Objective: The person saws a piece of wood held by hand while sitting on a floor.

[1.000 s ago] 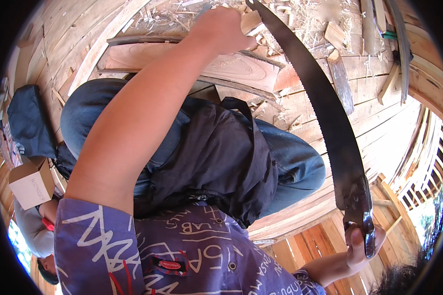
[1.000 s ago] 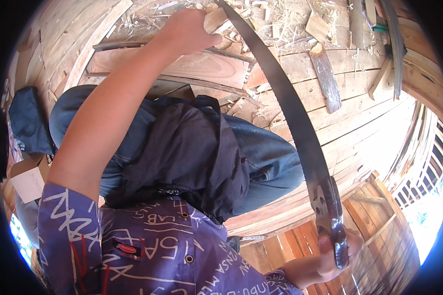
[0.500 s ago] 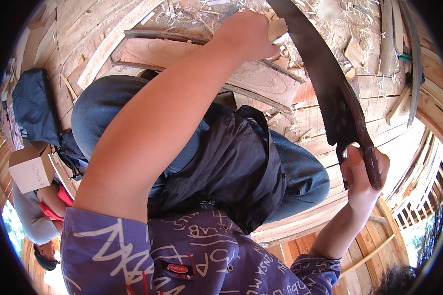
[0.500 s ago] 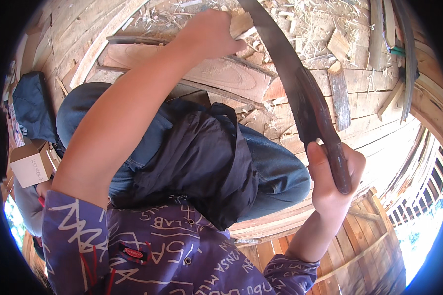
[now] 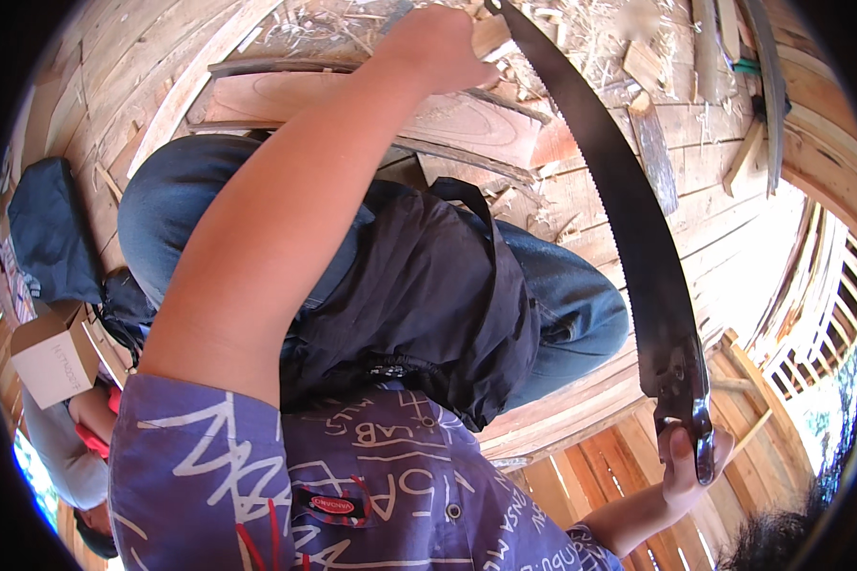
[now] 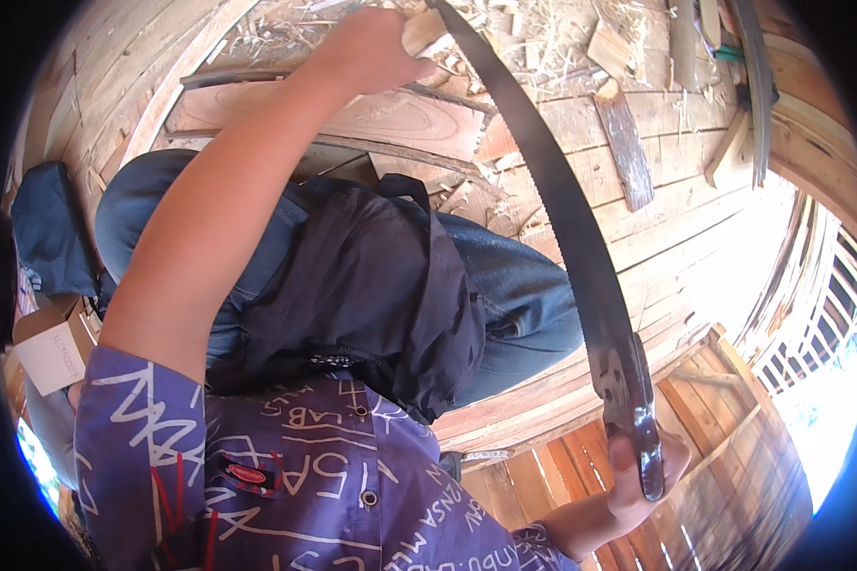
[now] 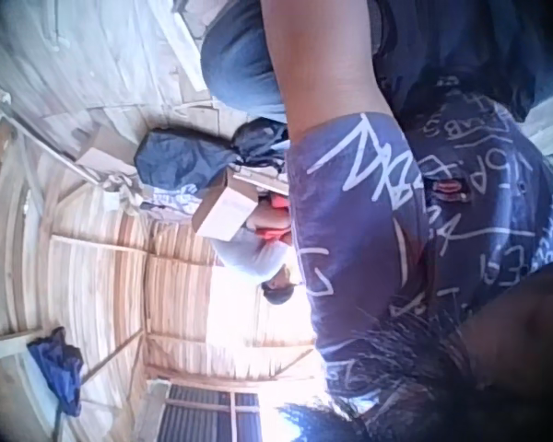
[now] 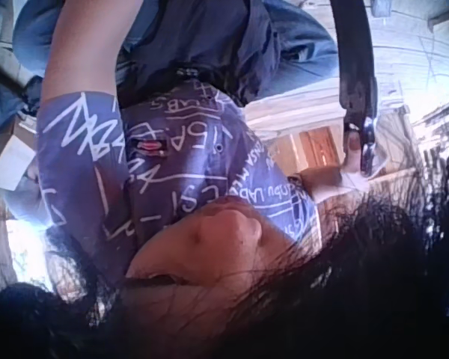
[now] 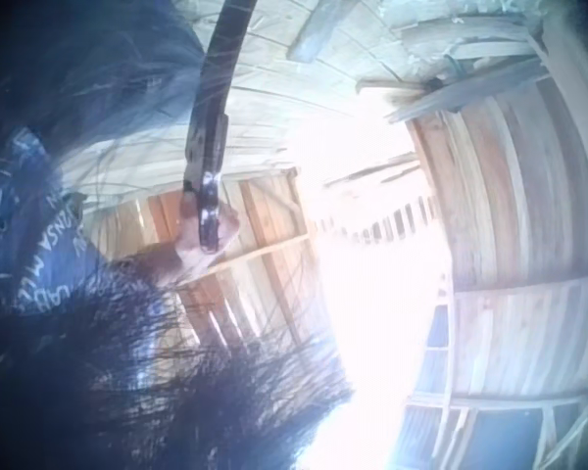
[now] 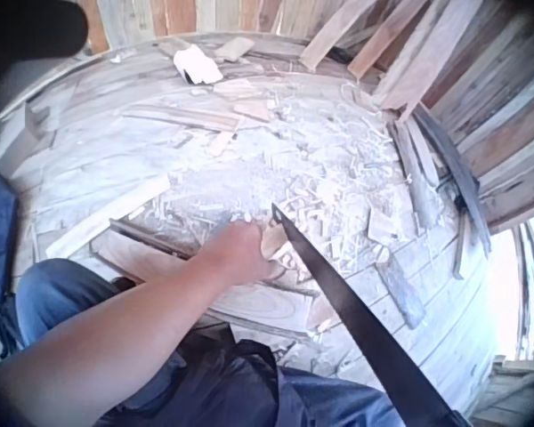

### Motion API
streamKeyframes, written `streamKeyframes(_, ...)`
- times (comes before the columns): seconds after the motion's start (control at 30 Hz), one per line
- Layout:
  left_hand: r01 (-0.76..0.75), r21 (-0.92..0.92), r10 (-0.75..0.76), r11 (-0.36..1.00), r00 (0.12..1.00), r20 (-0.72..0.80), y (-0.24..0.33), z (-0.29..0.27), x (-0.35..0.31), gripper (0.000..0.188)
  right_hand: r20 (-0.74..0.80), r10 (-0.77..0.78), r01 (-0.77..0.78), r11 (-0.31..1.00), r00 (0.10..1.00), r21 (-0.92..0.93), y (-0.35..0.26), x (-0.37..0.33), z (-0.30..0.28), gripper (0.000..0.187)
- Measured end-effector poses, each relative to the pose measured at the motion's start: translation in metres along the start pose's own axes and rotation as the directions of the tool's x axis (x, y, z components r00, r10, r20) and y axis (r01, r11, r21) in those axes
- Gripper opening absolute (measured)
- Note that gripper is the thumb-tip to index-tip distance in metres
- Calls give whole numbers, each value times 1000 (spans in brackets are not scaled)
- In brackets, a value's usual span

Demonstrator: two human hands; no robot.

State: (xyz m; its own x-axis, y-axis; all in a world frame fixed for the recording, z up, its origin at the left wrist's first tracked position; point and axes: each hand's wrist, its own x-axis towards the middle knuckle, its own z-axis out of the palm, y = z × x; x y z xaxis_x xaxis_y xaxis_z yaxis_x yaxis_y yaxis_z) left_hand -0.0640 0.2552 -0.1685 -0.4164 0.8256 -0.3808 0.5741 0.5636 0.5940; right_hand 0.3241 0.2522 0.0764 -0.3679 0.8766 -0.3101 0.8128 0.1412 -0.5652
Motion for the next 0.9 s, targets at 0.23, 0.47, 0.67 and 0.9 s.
streamKeyframes(0.23, -1, 81, 3, 997, 1000, -25, 1, 2, 3, 52, 21, 22, -23, 999, 1000, 42, -9, 0, -6, 43)
streamKeyframes(0.47, 24, 92, -25, 995, 1000, 17, 3, -1, 11, 48, -8, -54, 54, 998, 999, 27, -30, 54, 27, 36)
streamKeyframes(0.67, -57, 174, 57, 983, 998, 6, -11, 20, 11, 45, 182, -96, 67, 985, 979, 162, -58, 133, 108, 32)
streamKeyframes(0.9, -75, 93, 77, 993, 997, -14, -13, 22, 8, 51, 214, -113, 80, 984, 970, 157, -57, 141, 128, 31)
